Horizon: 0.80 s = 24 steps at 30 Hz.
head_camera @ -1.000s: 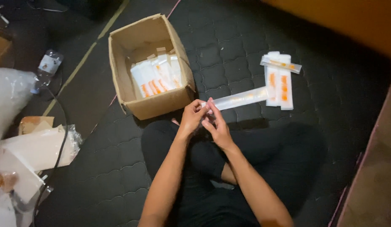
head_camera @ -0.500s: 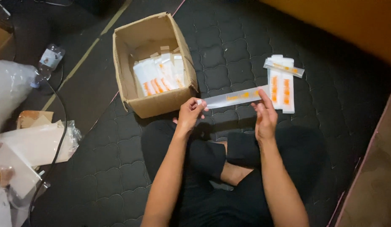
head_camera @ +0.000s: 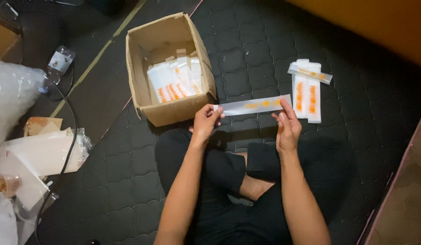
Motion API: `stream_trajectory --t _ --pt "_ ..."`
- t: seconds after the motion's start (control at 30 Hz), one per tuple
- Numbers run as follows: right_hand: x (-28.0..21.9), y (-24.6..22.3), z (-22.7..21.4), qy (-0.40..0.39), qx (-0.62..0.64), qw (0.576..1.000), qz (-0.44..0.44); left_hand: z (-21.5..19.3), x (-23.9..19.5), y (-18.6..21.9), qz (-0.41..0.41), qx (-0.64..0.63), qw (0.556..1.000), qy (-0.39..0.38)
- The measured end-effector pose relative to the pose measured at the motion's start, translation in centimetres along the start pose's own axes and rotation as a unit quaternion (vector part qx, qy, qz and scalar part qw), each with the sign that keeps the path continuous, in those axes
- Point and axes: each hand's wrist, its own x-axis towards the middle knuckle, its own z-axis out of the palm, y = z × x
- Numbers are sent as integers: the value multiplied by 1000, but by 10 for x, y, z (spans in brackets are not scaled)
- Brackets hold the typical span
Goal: The person sits on the floor and repeatedly picks up small white packets with orange markings from a cardboard box. They unfold each packet to reveal a strip with orange dots, then fold it back and place it on a pile on the floor. The person continues this process, handling the packets one by one.
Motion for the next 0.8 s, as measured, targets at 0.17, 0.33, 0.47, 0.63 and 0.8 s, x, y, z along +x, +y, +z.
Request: stream_trajectory --t 0.17,0.33,0.47,0.63,0.8 --pt "0 -1 2 8 4 1000 -9 -1 -4 5 8 2 1000 -1" --pt "0 -2 2 16 10 1000 -8 -1 -1 1 11 -8 1000 4" --pt "3 6 -3 30 26 999 2 -4 -2 -2 13 9 1000 11" --pt "6 0 -3 49 42 998 15 -2 -1 -4 23 53 998 10" --pt "8 2 -5 69 30 997 31 -6 4 -13 -1 116 993 -2"
